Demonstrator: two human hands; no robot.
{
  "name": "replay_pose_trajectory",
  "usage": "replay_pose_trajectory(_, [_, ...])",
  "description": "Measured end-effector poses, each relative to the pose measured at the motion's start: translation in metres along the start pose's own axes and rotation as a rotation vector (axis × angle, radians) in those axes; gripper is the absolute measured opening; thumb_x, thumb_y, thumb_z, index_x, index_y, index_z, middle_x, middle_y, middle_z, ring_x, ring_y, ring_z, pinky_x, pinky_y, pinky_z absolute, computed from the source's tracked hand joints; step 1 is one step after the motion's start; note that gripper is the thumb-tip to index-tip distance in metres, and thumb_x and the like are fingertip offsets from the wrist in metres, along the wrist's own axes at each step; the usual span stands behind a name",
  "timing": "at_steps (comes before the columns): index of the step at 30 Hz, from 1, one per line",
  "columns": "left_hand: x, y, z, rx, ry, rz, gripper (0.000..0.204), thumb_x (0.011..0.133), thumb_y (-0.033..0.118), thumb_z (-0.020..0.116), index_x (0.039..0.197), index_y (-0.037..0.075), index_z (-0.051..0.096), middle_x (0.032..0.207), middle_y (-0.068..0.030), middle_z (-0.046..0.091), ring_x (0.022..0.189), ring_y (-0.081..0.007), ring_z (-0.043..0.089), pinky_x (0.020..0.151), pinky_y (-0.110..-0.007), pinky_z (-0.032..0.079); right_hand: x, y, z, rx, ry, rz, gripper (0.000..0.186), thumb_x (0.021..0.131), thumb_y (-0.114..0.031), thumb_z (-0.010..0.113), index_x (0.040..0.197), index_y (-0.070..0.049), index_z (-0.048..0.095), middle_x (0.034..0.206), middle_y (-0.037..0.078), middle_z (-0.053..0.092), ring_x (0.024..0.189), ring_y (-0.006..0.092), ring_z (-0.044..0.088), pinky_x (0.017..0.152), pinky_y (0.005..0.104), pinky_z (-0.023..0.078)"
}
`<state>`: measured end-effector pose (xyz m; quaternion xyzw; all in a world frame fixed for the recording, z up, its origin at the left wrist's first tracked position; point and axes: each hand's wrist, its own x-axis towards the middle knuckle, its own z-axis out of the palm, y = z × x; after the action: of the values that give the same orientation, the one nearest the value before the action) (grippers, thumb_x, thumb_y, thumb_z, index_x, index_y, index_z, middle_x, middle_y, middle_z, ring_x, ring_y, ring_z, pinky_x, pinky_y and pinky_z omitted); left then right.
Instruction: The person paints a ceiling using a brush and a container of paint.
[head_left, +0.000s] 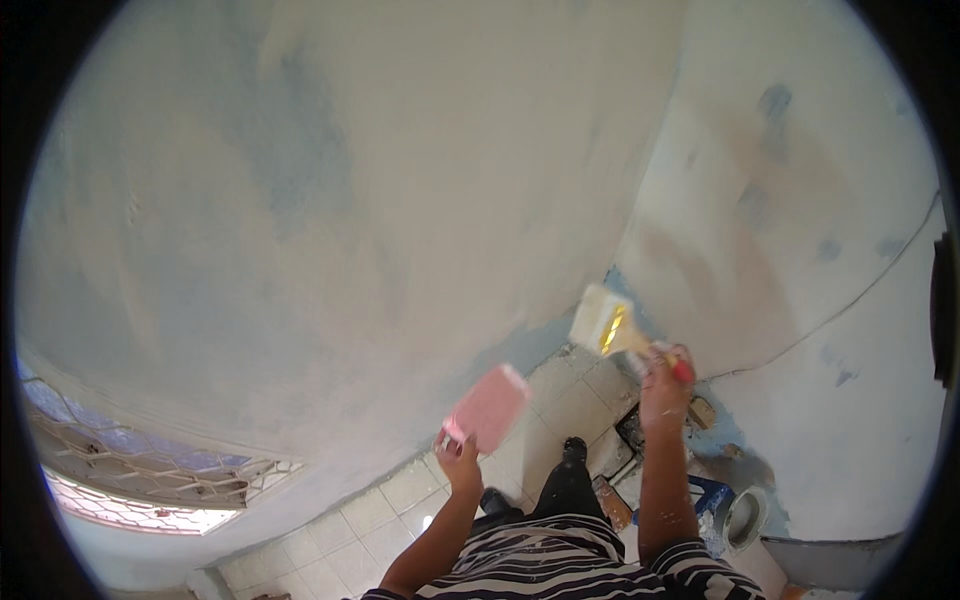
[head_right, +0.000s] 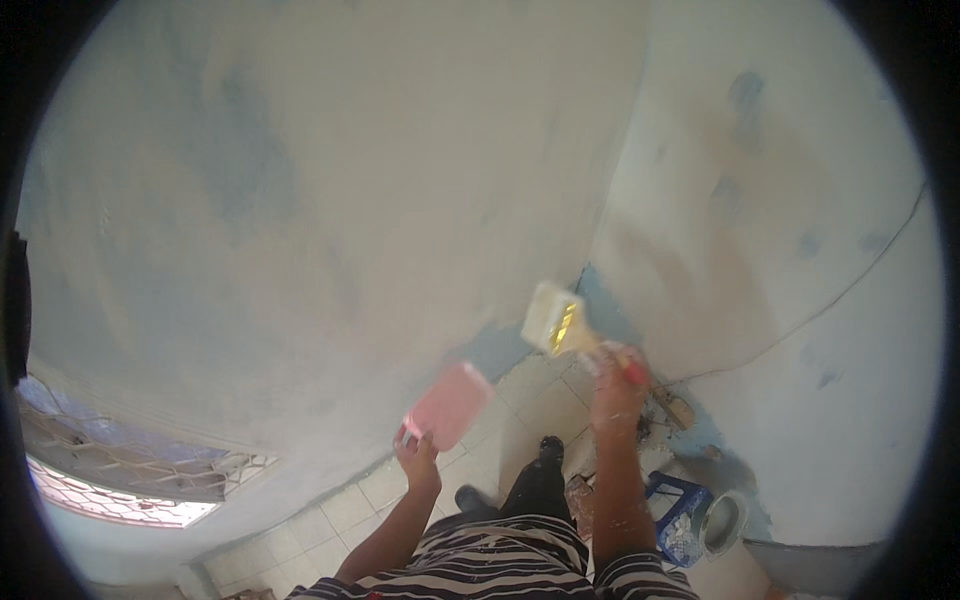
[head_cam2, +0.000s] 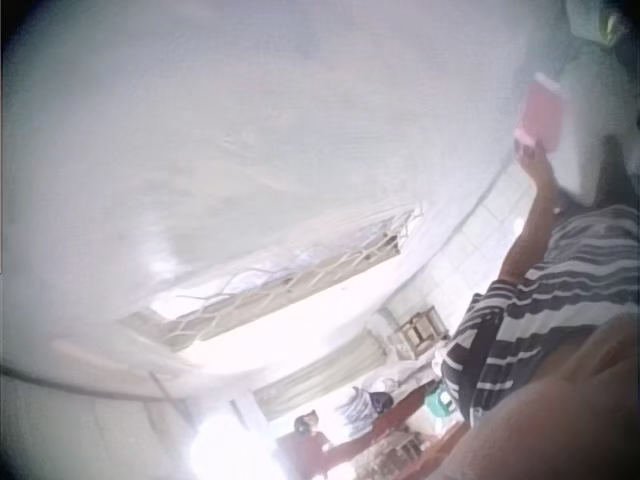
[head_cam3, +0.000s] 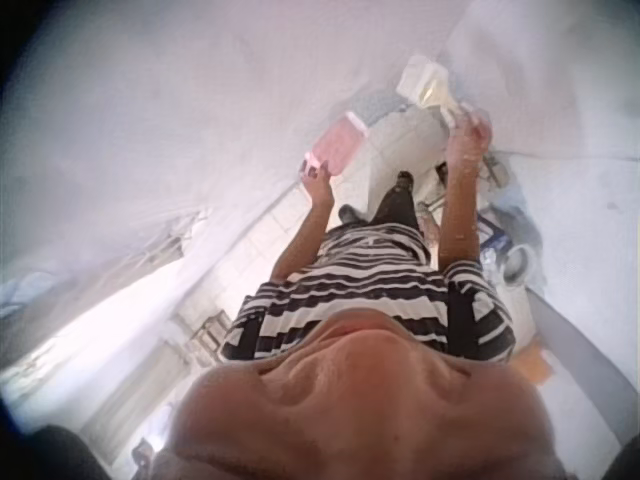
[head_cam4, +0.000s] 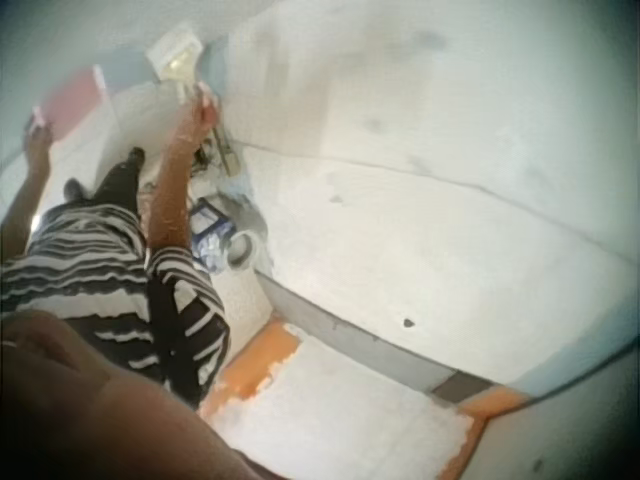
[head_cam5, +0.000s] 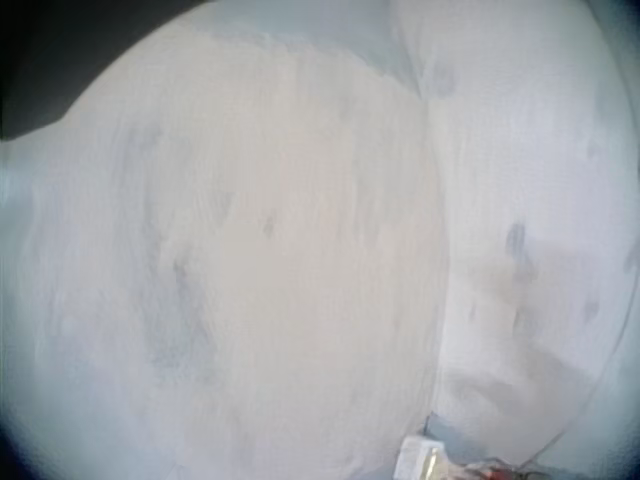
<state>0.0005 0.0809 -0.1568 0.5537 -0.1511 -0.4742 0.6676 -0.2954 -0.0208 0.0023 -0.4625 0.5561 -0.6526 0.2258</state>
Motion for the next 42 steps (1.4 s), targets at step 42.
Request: replay_pose_trajectory(42, [0.029,-0.034,0.137,-0.167,0.149,-0.095,0.058,0.089,0.003,0.062,0.137,0.01,0.029,0.117,-0.0135,0.058,0.099,-0.0214,0.059,0.083,-0.04,0.053,0.216,0.074,0.127,0.7,0.048,0.472,0.011,0.088,-0.004,0.062,0.082,-0.01,0.054,0.086,-0.001,0.054,0.081,0.0115,0.053,0.071,0.0275,0.047])
